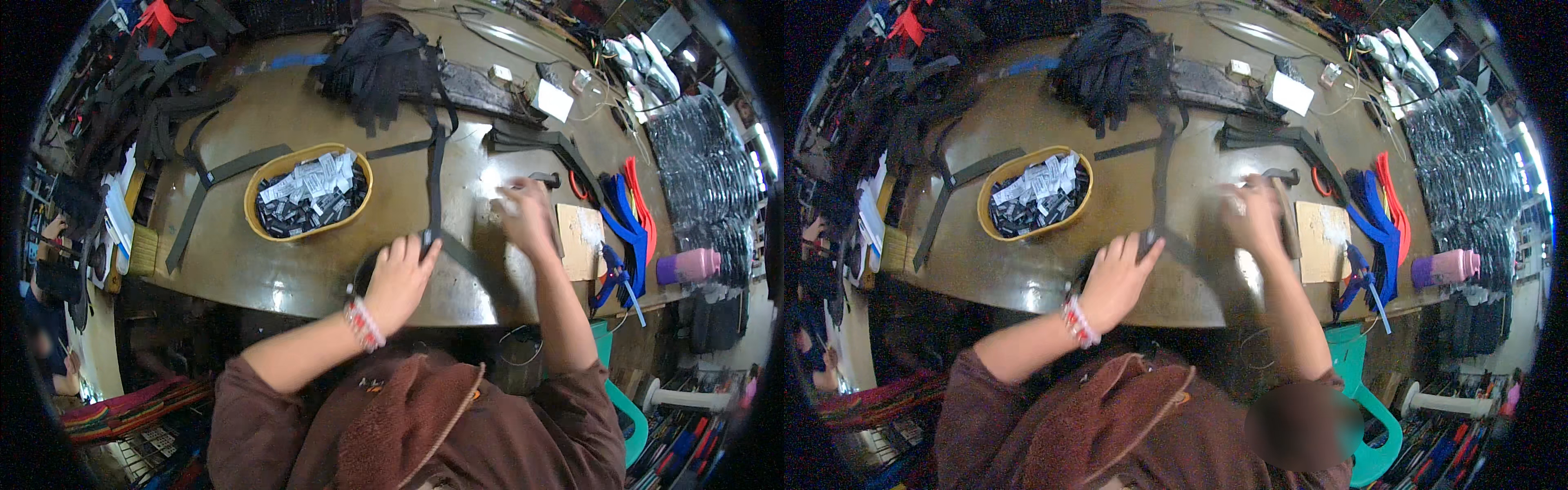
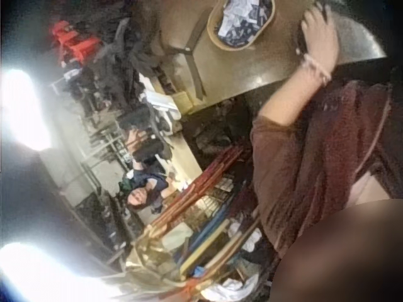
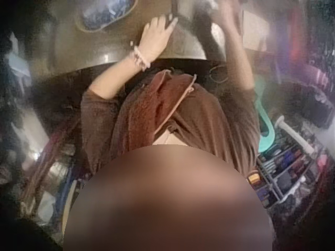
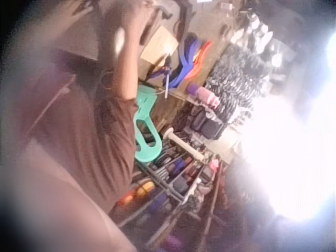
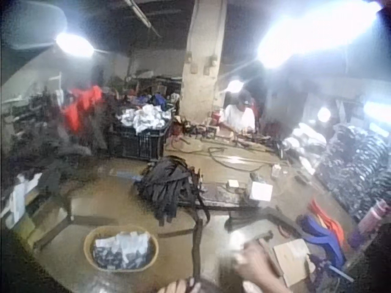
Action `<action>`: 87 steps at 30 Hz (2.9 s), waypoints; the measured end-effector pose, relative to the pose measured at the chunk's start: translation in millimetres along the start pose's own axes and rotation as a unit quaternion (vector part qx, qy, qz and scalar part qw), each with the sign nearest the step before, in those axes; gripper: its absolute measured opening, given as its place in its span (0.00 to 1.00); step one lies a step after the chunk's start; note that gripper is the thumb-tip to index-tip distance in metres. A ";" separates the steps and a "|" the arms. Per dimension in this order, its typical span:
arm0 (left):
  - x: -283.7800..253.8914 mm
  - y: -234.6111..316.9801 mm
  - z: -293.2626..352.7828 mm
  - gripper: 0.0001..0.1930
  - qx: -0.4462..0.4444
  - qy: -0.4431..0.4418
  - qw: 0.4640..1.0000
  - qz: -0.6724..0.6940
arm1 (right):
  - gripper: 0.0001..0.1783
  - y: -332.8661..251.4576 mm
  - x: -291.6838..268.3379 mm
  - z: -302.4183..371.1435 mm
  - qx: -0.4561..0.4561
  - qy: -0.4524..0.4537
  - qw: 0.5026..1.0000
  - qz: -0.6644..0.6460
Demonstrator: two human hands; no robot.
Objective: The person repeatedly applies hot glue to black fabric straps and attaches small rectangular tags to them. They handle the straps and tags one at a time, pressing each tag into place after applying glue, and set the finished pieces aside on the table.
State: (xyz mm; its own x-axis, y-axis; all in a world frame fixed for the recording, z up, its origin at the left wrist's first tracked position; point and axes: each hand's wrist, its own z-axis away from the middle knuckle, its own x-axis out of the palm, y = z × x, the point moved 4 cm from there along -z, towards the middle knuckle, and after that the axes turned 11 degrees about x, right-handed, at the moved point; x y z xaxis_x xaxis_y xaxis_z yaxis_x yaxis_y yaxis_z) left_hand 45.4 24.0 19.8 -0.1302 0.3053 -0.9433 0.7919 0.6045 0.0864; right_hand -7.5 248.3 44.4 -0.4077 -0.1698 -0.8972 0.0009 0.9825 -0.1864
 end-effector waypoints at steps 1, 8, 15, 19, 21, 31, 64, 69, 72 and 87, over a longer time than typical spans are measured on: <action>1.0 4.4 8.1 0.27 -0.024 -0.046 0.998 0.023 | 0.25 34.6 0.1 8.3 0.072 0.010 0.993 0.093; 11.3 38.0 2.3 0.37 0.024 -0.016 0.993 0.118 | 0.31 51.1 -33.2 8.8 0.205 -0.053 0.975 0.067; 15.3 36.4 7.0 0.39 0.019 -0.078 0.987 0.136 | 0.32 -51.6 -56.1 100.7 0.172 -0.253 0.950 -0.060; 11.6 38.7 5.0 0.39 0.015 -0.080 0.987 0.137 | 0.30 -45.7 -54.7 122.7 0.131 -0.089 0.976 -0.146; 14.7 37.0 4.2 0.39 0.011 -0.079 0.988 0.131 | 0.30 -53.0 -61.8 126.8 0.097 -0.043 0.979 -0.172; -4.8 64.5 14.4 0.06 0.108 -0.088 0.978 0.158 | 0.31 57.8 -34.2 86.1 0.170 0.066 0.982 -0.045; 13.0 -18.1 -41.3 0.07 -0.068 0.144 0.948 0.275 | 0.13 -70.4 13.0 77.8 0.040 -0.060 0.983 -0.169; 10.9 -16.2 -29.7 0.04 0.026 0.064 0.948 0.310 | 0.18 -71.4 19.7 83.9 0.026 -0.037 0.990 -0.131; 16.6 -18.4 -22.7 0.03 -0.059 0.032 0.917 0.394 | 0.21 -74.9 16.9 85.2 -0.011 -0.069 0.994 -0.087; -59.5 -189.6 -10.7 0.14 -0.241 0.153 0.946 0.153 | 0.19 -76.5 18.6 86.6 0.014 -0.013 0.994 -0.110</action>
State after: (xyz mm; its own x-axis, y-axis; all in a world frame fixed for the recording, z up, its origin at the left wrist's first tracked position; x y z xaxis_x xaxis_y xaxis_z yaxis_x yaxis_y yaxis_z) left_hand -103.4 -100.9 63.0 -0.1639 0.6748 -0.7196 0.4667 0.6957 0.5460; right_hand 63.9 163.3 7.4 -0.3778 -0.3826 -0.8431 -0.0597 0.9188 -0.3902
